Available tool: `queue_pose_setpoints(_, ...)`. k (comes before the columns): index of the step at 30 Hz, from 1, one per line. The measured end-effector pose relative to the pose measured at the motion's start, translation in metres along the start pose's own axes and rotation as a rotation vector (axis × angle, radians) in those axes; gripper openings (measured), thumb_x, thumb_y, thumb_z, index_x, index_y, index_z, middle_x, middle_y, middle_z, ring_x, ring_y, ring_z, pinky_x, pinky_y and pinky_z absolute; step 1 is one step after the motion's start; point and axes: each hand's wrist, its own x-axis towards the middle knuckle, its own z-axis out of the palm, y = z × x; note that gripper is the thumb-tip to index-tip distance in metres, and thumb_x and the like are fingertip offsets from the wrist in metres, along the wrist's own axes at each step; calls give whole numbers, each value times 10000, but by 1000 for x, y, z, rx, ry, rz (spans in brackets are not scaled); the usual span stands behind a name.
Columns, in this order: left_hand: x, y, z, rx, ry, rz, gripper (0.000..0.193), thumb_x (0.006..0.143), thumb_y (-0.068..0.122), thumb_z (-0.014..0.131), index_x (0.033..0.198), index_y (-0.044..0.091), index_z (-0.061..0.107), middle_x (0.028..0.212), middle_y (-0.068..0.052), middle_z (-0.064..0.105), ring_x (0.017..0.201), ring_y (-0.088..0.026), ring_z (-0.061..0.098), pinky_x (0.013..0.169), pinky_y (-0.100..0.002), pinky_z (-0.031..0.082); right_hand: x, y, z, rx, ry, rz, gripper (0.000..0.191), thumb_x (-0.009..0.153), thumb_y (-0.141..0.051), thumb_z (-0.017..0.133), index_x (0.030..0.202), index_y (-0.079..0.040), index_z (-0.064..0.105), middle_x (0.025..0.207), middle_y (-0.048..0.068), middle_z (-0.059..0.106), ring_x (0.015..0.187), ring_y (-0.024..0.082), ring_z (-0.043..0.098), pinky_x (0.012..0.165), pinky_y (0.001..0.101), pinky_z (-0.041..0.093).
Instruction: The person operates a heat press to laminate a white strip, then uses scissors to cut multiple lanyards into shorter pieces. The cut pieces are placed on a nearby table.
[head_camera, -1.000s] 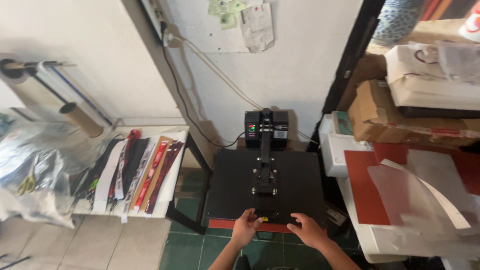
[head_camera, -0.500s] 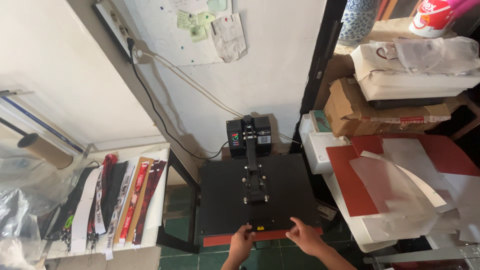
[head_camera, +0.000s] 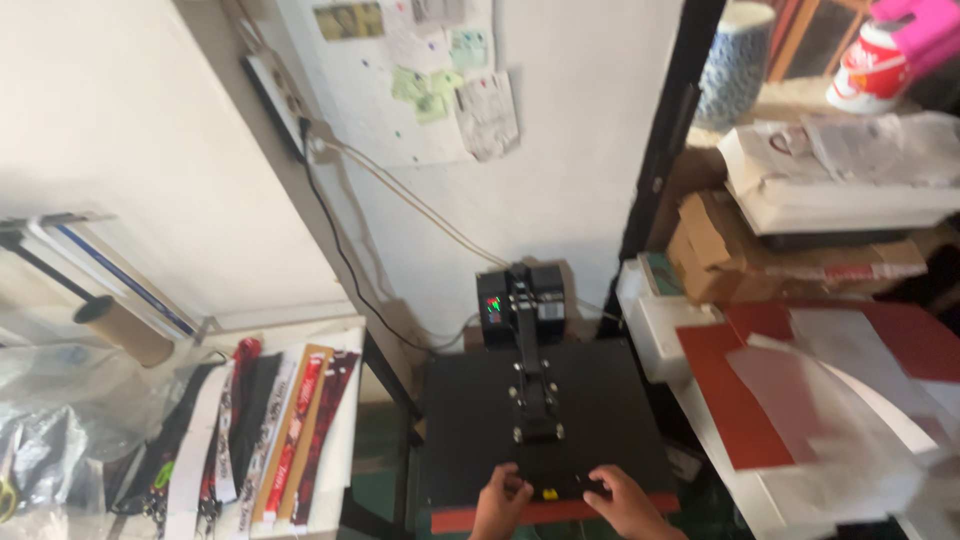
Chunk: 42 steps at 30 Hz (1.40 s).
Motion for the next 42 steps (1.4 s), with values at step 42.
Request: queue_pose_setpoints(42, 64, -52, -14, 157, -221, 126, 365, 892, 254, 730, 1189, 45, 696, 1010, -117, 798, 935, -207, 785, 811, -341, 614, 12, 15, 0, -21, 225, 129, 674, 945, -363, 671, 1526, -147, 407, 1573, 64, 391, 1336, 270, 539, 1064, 396, 500)
